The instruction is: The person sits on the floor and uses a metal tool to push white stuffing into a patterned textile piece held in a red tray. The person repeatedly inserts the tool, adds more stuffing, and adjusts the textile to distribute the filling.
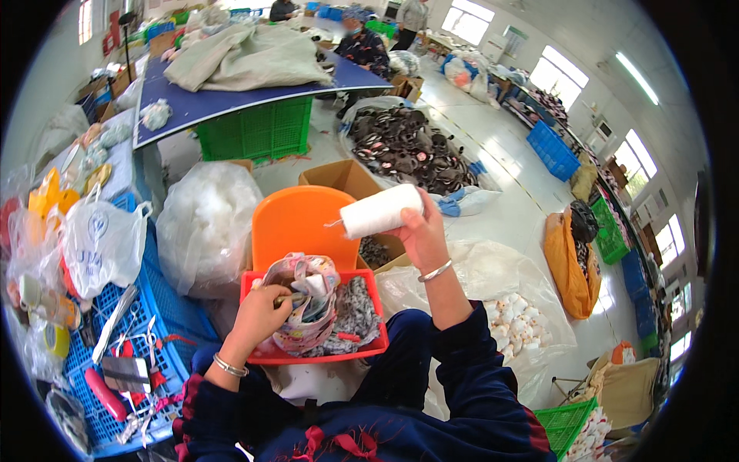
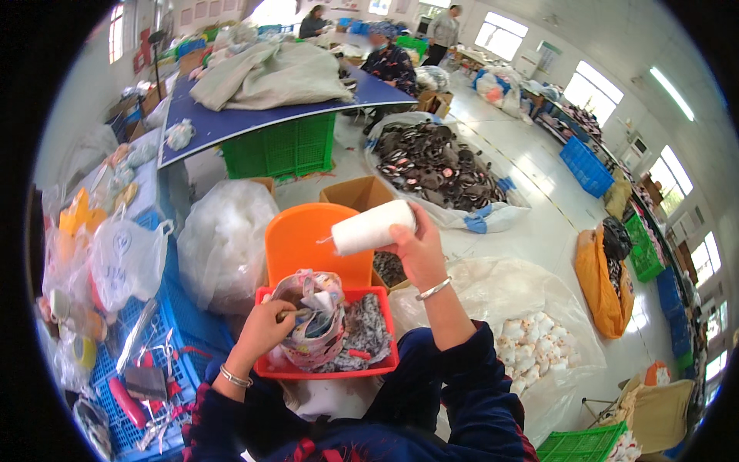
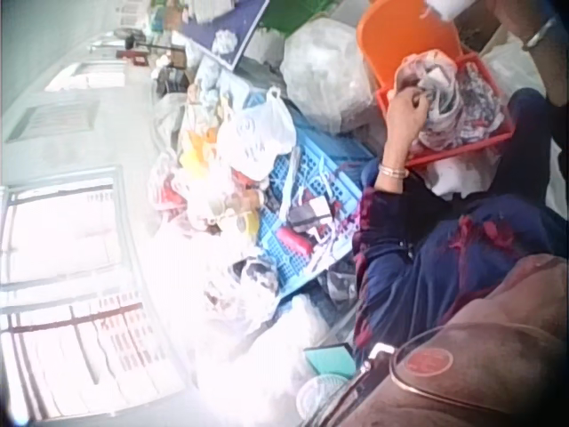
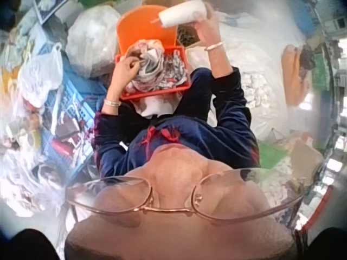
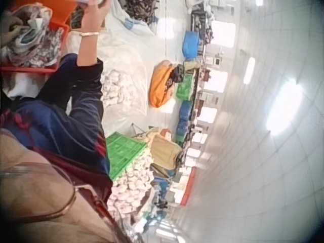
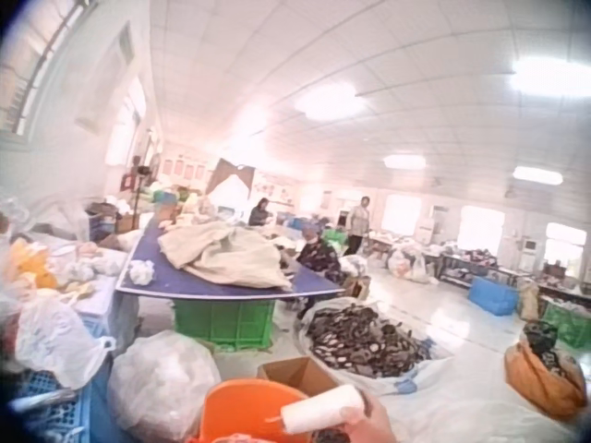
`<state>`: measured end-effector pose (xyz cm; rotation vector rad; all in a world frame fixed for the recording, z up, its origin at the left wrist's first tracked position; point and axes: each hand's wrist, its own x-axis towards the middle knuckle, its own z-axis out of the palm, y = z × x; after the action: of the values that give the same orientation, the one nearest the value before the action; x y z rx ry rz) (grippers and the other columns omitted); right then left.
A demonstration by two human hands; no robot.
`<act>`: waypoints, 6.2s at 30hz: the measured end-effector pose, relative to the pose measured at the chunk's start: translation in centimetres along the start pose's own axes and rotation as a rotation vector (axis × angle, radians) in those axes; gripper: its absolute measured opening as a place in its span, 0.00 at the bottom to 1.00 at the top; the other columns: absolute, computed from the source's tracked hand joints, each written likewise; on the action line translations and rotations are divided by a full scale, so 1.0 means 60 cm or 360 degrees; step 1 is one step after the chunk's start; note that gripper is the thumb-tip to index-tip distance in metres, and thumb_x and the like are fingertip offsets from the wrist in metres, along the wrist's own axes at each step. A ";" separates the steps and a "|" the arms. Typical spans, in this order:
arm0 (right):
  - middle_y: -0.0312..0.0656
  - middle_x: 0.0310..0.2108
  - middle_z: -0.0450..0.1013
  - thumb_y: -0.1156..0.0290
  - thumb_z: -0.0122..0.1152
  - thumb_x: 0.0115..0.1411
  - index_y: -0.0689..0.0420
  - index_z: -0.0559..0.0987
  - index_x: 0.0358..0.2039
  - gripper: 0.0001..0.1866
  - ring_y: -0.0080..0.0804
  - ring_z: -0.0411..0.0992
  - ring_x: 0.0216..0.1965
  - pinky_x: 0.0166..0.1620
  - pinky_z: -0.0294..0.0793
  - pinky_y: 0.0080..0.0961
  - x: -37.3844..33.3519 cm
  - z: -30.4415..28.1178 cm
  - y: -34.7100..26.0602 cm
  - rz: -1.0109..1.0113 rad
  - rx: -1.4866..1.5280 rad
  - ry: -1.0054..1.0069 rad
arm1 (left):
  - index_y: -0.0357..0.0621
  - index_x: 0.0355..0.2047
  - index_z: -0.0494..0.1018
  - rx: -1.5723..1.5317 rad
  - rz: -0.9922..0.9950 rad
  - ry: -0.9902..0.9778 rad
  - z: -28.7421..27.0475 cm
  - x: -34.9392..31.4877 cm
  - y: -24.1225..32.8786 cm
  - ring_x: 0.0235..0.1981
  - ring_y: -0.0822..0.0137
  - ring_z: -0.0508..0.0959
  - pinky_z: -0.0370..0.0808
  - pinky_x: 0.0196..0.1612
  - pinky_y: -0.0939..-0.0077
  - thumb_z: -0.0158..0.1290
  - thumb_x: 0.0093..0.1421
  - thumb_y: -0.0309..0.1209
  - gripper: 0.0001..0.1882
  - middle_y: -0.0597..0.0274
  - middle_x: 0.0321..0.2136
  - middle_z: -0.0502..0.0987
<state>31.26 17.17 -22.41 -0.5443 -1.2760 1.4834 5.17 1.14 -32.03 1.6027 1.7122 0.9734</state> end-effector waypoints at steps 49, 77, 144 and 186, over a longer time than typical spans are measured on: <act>0.47 0.29 0.75 0.57 0.54 0.61 0.61 0.75 0.43 0.20 0.36 0.73 0.20 0.18 0.73 0.27 0.147 -0.372 0.340 0.0874 0.0102 0.0885 | 0.38 0.38 0.78 -0.0050 -0.0068 0.0013 -0.004 -0.005 -0.027 0.25 0.57 0.80 0.75 0.31 0.70 0.56 0.57 0.29 0.11 0.49 0.26 0.79; 0.49 0.33 0.78 0.57 0.58 0.60 0.61 0.80 0.37 0.18 0.42 0.77 0.36 0.42 0.75 0.33 -0.232 -0.271 0.171 0.0854 -0.1739 -0.0255 | 0.43 0.37 0.79 0.0237 0.0185 0.0139 0.018 -0.004 -0.030 0.23 0.56 0.78 0.74 0.28 0.68 0.57 0.55 0.29 0.09 0.54 0.25 0.77; 0.51 0.31 0.78 0.62 0.58 0.56 0.59 0.81 0.31 0.13 0.49 0.76 0.34 0.39 0.75 0.37 -0.246 -0.243 0.177 0.0606 -0.1894 0.0060 | 0.43 0.37 0.78 0.0256 0.0186 0.0149 0.022 -0.012 -0.026 0.27 0.53 0.80 0.76 0.31 0.66 0.56 0.56 0.30 0.09 0.53 0.27 0.79; 0.23 0.12 0.41 0.30 0.50 0.58 0.43 0.49 0.11 0.36 0.16 0.38 0.12 0.16 0.33 0.18 0.172 0.004 -0.205 -0.0056 0.0706 -0.0025 | 0.34 0.46 0.75 -0.1585 -0.0348 0.0298 0.011 -0.005 -0.021 0.26 0.74 0.72 0.70 0.32 0.82 0.49 0.66 0.27 0.12 0.61 0.29 0.77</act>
<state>32.58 24.79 -8.34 -0.2159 -0.9207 1.6783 5.01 0.93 -33.47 0.6756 1.1356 1.5486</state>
